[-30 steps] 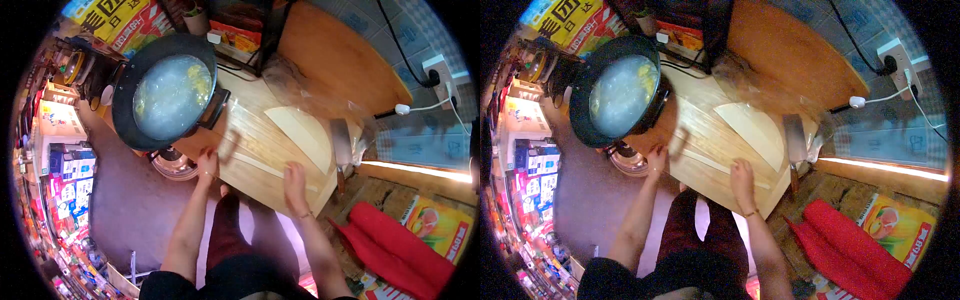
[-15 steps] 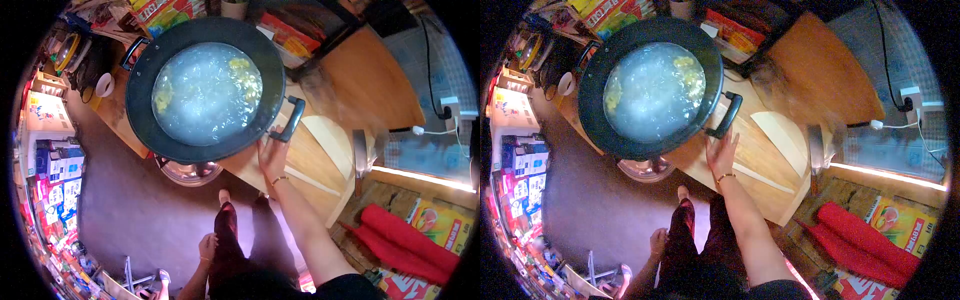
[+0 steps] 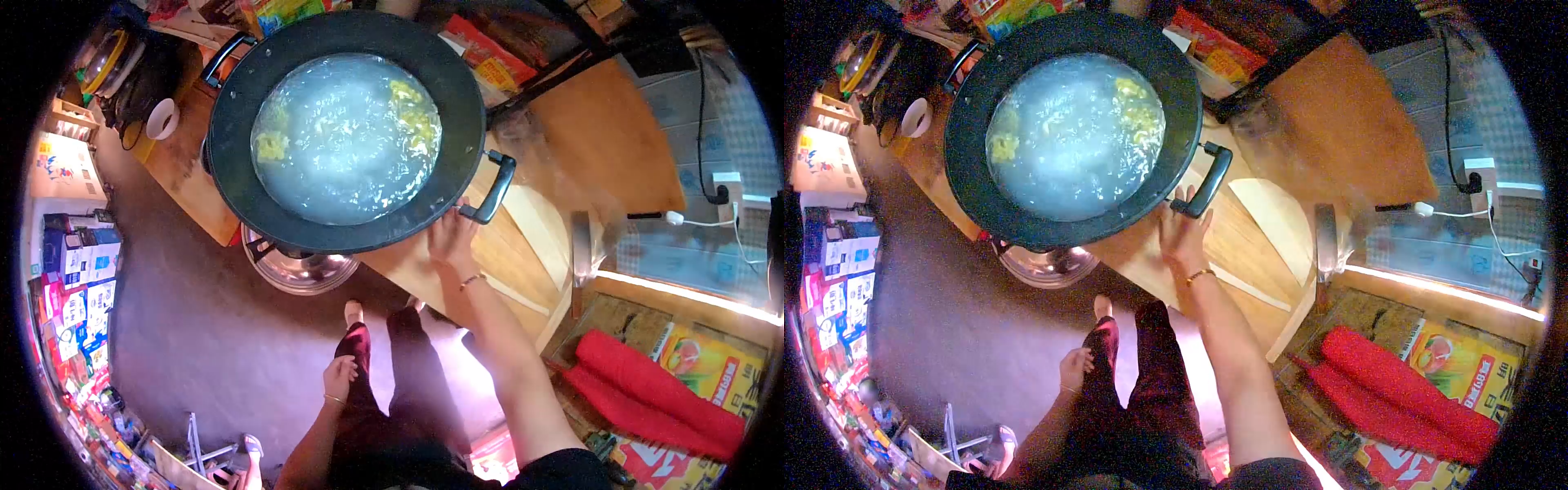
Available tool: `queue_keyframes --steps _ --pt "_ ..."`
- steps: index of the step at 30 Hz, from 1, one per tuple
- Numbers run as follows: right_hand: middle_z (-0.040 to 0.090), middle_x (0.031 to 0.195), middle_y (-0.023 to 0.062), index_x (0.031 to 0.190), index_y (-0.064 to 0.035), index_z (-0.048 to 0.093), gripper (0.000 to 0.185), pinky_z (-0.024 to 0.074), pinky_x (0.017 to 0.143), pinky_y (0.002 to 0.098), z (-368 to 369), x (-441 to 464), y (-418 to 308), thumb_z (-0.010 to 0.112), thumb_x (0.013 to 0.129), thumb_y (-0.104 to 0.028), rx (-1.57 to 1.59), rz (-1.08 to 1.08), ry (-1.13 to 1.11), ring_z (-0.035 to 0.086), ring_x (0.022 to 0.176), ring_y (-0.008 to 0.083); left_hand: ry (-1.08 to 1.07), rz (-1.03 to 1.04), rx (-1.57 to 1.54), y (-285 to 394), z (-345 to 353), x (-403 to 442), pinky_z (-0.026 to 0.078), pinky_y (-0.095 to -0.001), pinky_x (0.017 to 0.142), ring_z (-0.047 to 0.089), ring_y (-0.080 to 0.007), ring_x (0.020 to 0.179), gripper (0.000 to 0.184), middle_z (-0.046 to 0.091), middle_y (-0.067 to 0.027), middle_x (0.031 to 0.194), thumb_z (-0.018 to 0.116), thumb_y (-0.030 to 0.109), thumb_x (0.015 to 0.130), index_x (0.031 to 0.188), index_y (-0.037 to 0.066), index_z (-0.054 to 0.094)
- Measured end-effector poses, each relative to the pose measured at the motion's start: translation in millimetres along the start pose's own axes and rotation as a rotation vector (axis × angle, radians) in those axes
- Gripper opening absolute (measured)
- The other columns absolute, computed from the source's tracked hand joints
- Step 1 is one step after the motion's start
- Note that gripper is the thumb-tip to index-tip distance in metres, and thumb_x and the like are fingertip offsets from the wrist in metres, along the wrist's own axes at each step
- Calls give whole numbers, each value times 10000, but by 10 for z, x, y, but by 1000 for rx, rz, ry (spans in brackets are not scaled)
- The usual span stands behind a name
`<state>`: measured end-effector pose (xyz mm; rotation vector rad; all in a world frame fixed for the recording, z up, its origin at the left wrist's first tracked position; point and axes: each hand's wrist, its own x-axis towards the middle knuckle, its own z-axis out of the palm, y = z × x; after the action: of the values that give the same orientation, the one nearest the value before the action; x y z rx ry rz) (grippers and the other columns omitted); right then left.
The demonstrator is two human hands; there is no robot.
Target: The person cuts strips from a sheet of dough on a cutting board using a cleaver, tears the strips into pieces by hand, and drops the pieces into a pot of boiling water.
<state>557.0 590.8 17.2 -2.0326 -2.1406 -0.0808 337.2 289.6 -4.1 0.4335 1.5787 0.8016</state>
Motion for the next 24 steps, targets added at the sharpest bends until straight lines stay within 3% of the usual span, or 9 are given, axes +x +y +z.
queue_keyframes --steps 1,4,6,8,12,16,18,24 --pt "347 1262 144 1207 -68 381 456 168 970 489 39 30 180 485 797 -239 382 90 -44 250 1213 276 3 5 -32 -14 8 3 406 -188 487 496 -76 547 214 557 -46 711 430 167 881 916 -6 550" --pt "345 1258 157 1173 -30 394 464 169 975 512 22 -2 284 510 787 -260 918 233 -83 266 1207 304 8 -4 -35 -95 -82 12 408 -188 483 499 -79 541 216 559 -50 710 430 168 880 917 -6 553" --pt "345 1251 173 1148 -26 408 450 151 991 509 -278 -85 83 520 785 -268 190 73 -18 248 1220 308 19 -17 -15 -149 -150 50 409 -189 479 500 -80 536 219 560 -52 709 431 171 879 917 -5 555" --pt "352 1235 200 1138 -21 412 452 147 996 506 -186 -91 121 524 784 -278 172 82 -31 240 1222 318 68 -10 -23 -195 -217 38 428 -213 496 525 -107 544 278 566 -57 702 465 240 857 908 -19 554" --pt "378 1223 184 1099 -34 456 392 151 990 517 -172 -62 150 510 794 -275 152 25 5 235 1226 303 96 -75 -53 -161 -254 111 414 -196 461 509 -86 522 214 562 -47 685 452 178 870 910 -1 563" --pt "362 1242 156 1097 -57 469 382 147 983 530 -178 -105 154 500 800 -295 161 47 -10 241 1225 296 111 16 -70 -191 -288 -61 420 -202 465 507 -88 519 202 563 -41 677 474 177 857 905 5 568" --pt "350 1250 154 1095 -53 470 385 144 979 538 -156 -105 153 502 798 -297 189 45 21 242 1224 297 138 -118 -62 -201 -282 -29 413 -197 461 503 -86 516 220 561 -40 675 476 194 859 910 -1 564" --pt "333 1270 162 1177 -19 398 434 110 1000 503 -108 -130 291 442 831 -278 131 29 -30 234 1226 310 126 -48 -92 -298 -286 -71 414 -191 473 500 -85 518 237 555 -36 667 474 201 860 922 -12 555"
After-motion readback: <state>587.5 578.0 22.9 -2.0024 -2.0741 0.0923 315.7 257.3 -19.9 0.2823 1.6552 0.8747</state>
